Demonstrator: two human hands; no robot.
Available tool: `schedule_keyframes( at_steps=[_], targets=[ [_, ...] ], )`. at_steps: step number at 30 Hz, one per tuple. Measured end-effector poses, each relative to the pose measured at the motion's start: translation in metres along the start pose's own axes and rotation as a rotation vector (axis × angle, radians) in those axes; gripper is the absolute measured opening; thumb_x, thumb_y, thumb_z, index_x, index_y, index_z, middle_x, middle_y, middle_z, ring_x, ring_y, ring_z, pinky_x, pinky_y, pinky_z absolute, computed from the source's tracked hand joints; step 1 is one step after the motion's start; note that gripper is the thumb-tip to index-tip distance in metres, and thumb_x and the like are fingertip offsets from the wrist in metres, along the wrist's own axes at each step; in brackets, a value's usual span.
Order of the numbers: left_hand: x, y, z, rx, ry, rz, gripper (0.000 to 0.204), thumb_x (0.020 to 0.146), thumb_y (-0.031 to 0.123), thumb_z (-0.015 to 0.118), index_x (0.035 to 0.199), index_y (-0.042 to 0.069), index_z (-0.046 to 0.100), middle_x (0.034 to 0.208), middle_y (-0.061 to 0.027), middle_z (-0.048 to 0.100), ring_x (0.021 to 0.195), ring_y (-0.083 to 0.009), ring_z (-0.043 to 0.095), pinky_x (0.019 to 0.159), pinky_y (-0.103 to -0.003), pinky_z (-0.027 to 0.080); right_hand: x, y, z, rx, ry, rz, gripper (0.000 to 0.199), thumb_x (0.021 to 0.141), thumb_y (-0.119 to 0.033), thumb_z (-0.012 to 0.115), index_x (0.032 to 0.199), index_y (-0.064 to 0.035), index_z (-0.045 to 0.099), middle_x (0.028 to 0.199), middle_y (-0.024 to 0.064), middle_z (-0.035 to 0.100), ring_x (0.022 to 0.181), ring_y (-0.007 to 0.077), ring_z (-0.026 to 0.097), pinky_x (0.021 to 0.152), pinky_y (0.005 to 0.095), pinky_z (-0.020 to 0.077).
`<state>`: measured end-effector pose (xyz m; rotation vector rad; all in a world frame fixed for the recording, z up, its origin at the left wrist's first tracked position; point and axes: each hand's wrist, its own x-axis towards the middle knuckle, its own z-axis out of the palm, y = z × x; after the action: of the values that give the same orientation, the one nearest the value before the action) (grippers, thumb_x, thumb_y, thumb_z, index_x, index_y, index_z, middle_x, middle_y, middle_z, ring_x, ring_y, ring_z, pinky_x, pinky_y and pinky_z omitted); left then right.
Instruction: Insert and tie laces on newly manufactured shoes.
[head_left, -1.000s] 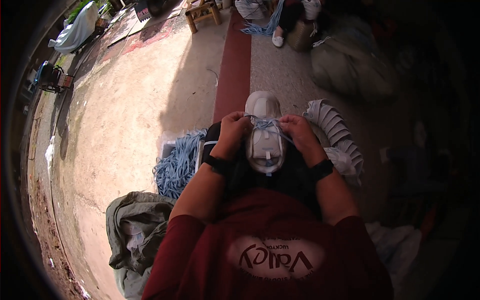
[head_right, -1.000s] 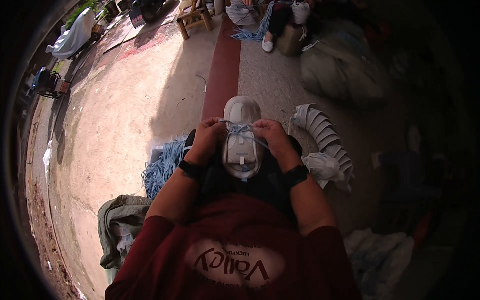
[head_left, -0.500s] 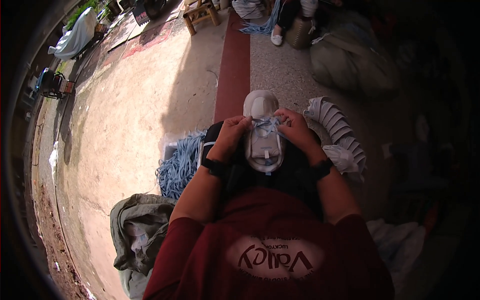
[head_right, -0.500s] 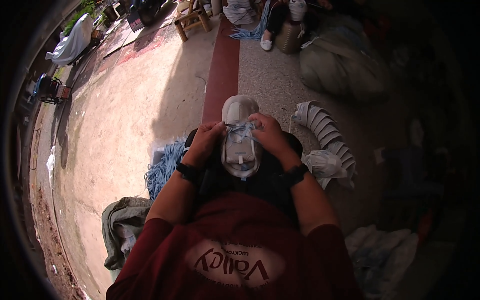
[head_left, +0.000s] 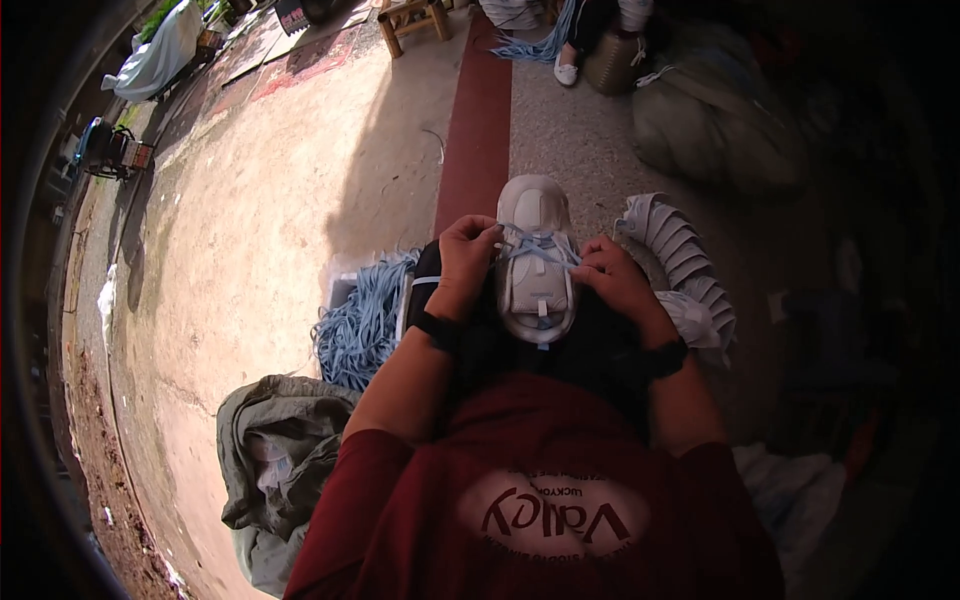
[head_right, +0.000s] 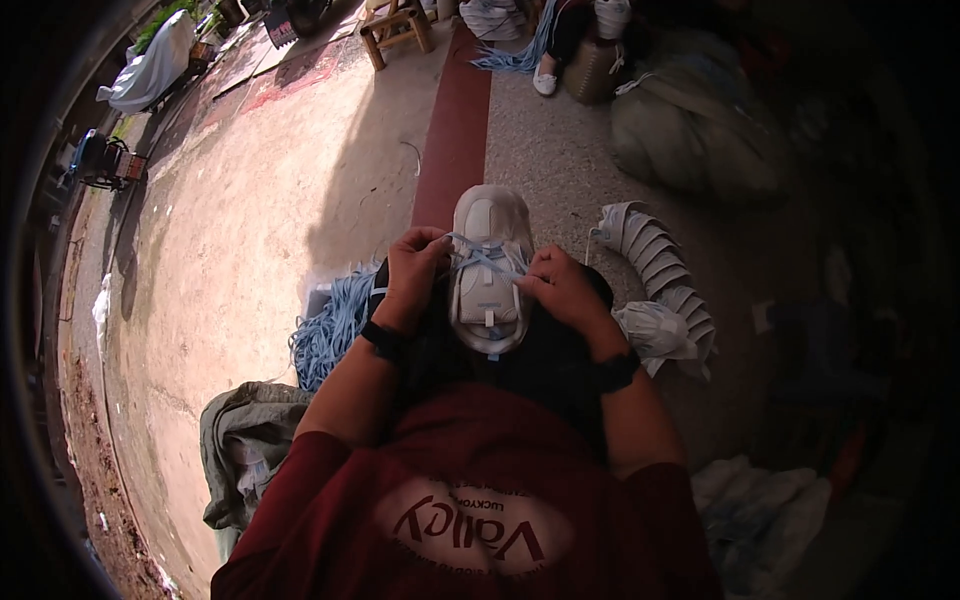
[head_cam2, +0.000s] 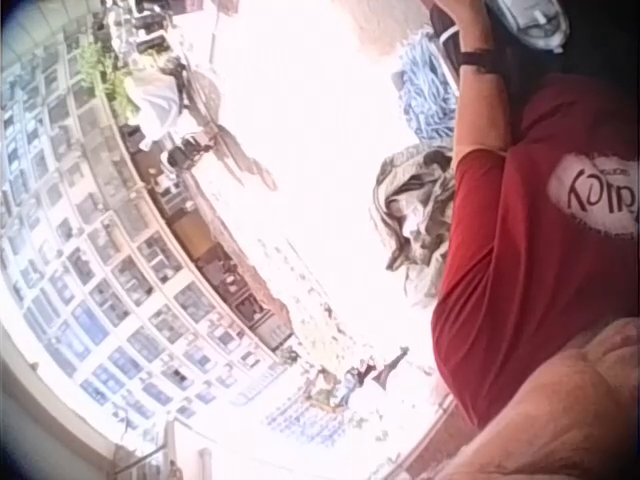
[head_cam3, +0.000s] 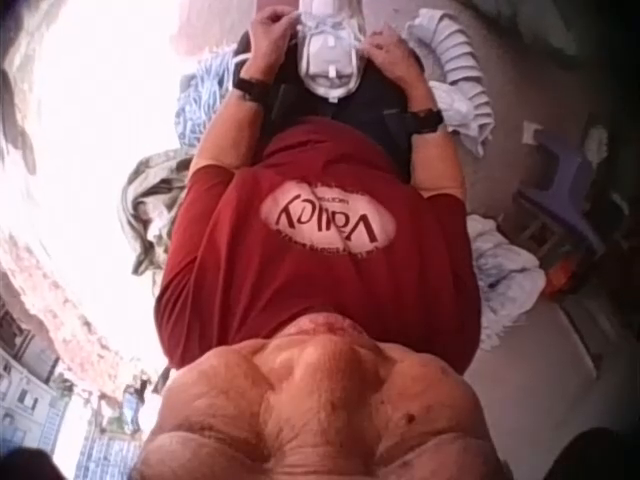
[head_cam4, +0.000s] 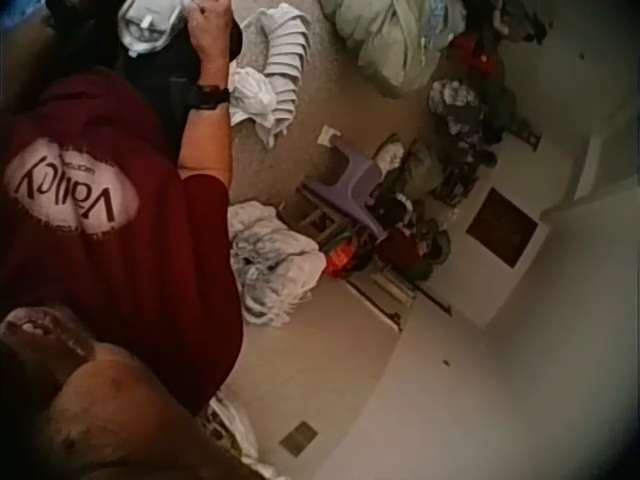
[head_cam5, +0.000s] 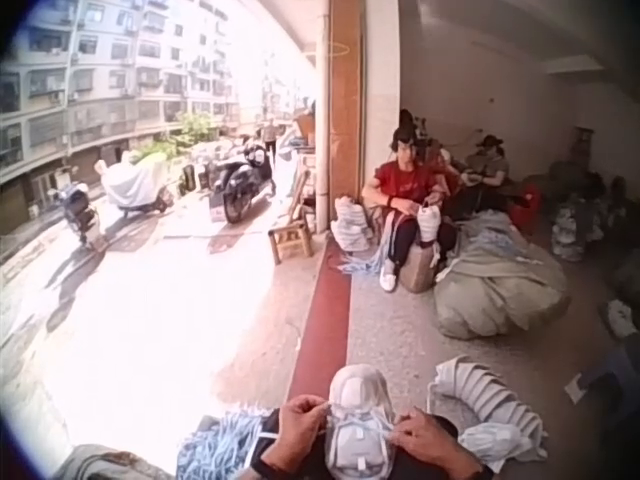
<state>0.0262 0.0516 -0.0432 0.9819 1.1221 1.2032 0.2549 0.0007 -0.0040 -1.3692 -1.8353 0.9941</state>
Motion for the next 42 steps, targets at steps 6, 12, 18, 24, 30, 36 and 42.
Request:
schedule_keyframes(
  at_steps=[6,12,18,24,30,36,42],
  targets=[
    [-0.008,0.020,0.001,-0.181,-0.275,-0.137,0.006,0.082,0.009,0.060,0.084,0.004,0.061,0.074,-0.0005,0.060,0.068,-0.0060,0.054,0.064,-0.019,0.043,0.014,-0.006,0.000,-0.054,0.040,0.111,0.010,0.071,-0.007,0.067,0.073,0.0001,0.061,0.082,0.0078,0.055,0.074,0.0174,0.054,0.069,0.0289,0.0440],
    [-0.003,0.019,0.002,-0.022,-0.333,-0.132,0.013,0.081,0.011,0.062,0.086,0.000,0.064,0.075,-0.0012,0.061,0.069,-0.0071,0.054,0.065,-0.022,0.044,0.022,-0.026,0.008,0.150,0.169,0.023,0.007,0.075,-0.003,0.058,0.079,0.0020,0.061,0.072,0.0078,0.060,0.067,0.0126,0.056,0.063,0.0269,0.0446],
    [0.007,0.025,-0.005,0.450,-0.380,-0.093,0.020,0.079,0.017,0.065,0.084,-0.003,0.065,0.070,-0.0015,0.061,0.064,-0.0077,0.053,0.060,-0.024,0.044,0.025,-0.016,0.008,0.067,0.181,0.095,0.008,0.076,-0.005,0.059,0.076,0.0025,0.061,0.067,0.0071,0.059,0.062,0.0112,0.054,0.057,0.0267,0.0430],
    [-0.003,0.020,0.004,0.154,-0.238,-0.213,0.020,0.077,0.017,0.062,0.075,-0.003,0.064,0.063,-0.0058,0.059,0.058,-0.0123,0.054,0.056,-0.031,0.045,0.021,0.009,0.006,-0.032,0.131,-0.239,0.023,0.078,-0.017,0.060,0.063,0.0004,0.057,0.059,-0.0008,0.052,0.055,0.0069,0.046,0.052,0.0247,0.0364],
    [-0.005,0.014,0.005,0.893,-0.136,0.115,0.027,0.076,0.022,0.055,0.074,-0.004,0.060,0.071,-0.0233,0.060,0.067,-0.0369,0.059,0.067,-0.043,0.046,0.002,-0.001,0.008,-0.070,0.022,0.206,0.029,0.083,-0.022,0.056,0.063,-0.0018,0.054,0.057,-0.0008,0.049,0.055,0.0077,0.045,0.051,0.0251,0.0343],
    [-0.014,0.018,0.005,0.852,-0.023,0.093,0.024,0.077,0.023,0.059,0.079,-0.002,0.058,0.075,-0.0199,0.061,0.069,-0.0336,0.059,0.065,-0.039,0.046,0.003,0.013,0.006,0.256,0.146,0.235,0.017,0.081,-0.016,0.058,0.067,-0.0056,0.058,0.057,-0.0047,0.048,0.049,0.0046,0.038,0.046,0.0237,0.0298],
    [-0.026,0.025,-0.074,-0.168,0.249,-0.110,0.014,0.075,0.000,0.063,0.085,0.004,0.055,0.070,0.0030,0.053,0.059,-0.0024,0.047,0.053,-0.015,0.037,-0.048,0.037,-0.058,1.104,0.762,0.456,0.019,0.069,0.007,0.055,0.079,-0.0086,0.051,0.058,-0.0065,0.038,0.043,0.0037,0.030,0.042,0.0191,0.0264]
  ],
)
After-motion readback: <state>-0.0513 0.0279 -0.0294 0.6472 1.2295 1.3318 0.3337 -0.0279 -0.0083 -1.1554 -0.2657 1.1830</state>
